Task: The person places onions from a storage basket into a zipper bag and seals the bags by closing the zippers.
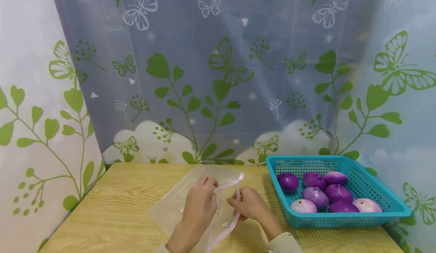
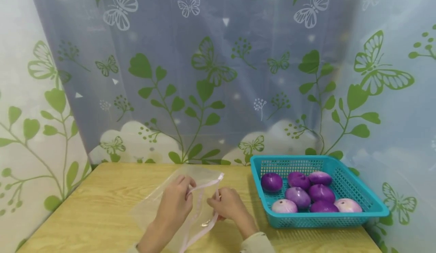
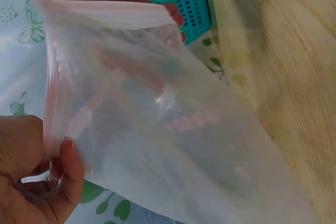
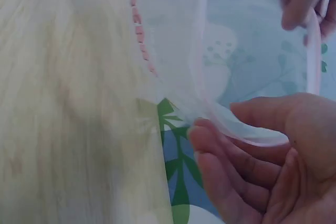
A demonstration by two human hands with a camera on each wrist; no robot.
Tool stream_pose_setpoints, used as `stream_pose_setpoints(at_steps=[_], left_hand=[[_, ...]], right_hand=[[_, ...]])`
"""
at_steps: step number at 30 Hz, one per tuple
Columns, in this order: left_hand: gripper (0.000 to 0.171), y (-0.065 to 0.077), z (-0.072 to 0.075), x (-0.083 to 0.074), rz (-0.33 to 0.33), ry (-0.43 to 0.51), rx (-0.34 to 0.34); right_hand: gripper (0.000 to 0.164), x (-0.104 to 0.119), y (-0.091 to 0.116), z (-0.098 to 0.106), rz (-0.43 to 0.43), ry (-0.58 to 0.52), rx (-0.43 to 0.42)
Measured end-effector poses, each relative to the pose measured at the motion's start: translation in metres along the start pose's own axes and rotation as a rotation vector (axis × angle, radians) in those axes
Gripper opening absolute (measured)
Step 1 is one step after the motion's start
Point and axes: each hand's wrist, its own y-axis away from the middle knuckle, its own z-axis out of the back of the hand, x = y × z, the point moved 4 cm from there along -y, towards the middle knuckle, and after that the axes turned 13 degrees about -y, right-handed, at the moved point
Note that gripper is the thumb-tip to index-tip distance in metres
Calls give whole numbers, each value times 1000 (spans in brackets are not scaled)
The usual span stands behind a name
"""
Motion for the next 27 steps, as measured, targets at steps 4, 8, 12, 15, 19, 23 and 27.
stream_pose_setpoints(at_steps=[4,8,12,15,19,23,27], left_hand=[[28,1,-2,-2,-13,-12,8],[27,-1,5,3,-13,-46,-52],[26,-6,21,10,-15,-68,-123],[26,-10,34,14,-11,-82,-163],[29,-13,48,17,-5,-93,-184],[34,-14,51,13,-26,-78,-167],[36,-12,47,6,-60,-49,-137]], right_hand=[[21,-3,-2,-5,1,67,-46],[26,-6,-2,-7,19,97,-76],[29,-7,-1,-7,37,90,-76],[24,-6,-1,-7,44,89,-68],[20,-2,-2,-6,39,106,-77],[17,0,-1,-3,24,227,-130],[9,1,0,-2,57,327,-174]])
